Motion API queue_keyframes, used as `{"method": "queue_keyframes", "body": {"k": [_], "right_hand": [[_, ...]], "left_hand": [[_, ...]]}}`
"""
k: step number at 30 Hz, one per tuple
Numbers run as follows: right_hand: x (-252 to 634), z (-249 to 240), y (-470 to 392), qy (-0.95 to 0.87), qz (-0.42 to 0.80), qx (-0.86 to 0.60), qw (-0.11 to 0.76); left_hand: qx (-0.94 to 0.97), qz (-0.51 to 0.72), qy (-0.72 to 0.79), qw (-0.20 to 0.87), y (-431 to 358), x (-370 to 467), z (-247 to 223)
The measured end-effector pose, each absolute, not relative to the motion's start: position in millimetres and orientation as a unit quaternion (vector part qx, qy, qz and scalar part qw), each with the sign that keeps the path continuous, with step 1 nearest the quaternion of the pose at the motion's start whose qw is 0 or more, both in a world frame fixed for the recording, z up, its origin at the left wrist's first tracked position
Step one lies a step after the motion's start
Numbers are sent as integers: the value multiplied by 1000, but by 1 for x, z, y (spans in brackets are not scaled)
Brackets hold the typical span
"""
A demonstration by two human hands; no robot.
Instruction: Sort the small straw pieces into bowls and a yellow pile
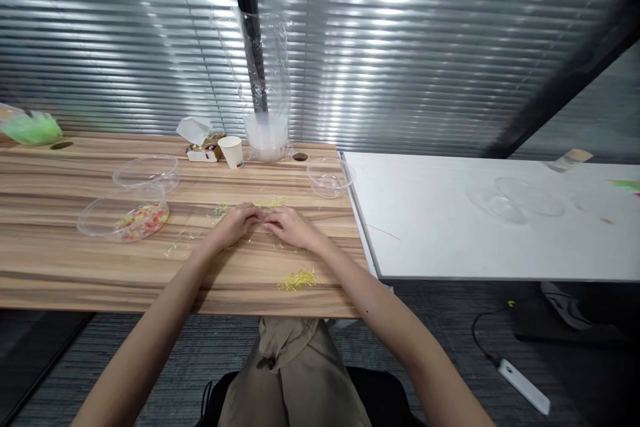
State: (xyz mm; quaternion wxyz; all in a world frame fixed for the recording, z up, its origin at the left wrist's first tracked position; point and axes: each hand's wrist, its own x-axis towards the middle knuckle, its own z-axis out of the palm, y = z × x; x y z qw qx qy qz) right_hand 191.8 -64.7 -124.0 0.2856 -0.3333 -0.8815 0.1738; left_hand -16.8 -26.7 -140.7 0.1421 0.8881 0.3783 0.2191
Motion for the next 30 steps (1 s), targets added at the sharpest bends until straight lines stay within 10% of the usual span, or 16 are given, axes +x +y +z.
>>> {"method": "queue_keyframes", "body": {"k": [30], "right_hand": [[190,-128,-63,-882,164,-336,287]], "left_hand": [[885,225,379,150,-29,-14,-139]]}}
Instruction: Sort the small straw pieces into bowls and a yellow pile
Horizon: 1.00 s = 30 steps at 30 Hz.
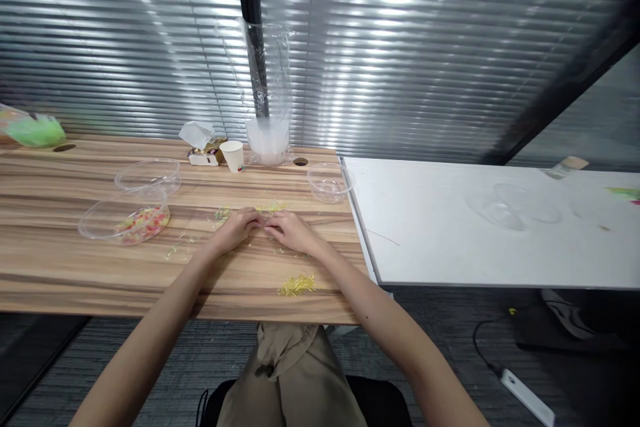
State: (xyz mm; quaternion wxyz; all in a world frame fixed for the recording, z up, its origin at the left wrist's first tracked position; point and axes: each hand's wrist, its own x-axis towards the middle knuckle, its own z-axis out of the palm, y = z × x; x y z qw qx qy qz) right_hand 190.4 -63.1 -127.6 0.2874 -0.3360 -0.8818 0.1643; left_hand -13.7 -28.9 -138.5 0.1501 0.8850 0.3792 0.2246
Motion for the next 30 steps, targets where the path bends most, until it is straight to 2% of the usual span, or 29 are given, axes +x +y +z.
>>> {"method": "queue_keyframes", "body": {"k": [30], "right_hand": [[192,-126,-66,-880,110,-357,292]], "left_hand": [[888,244,363,140,-29,-13,-142]]}}
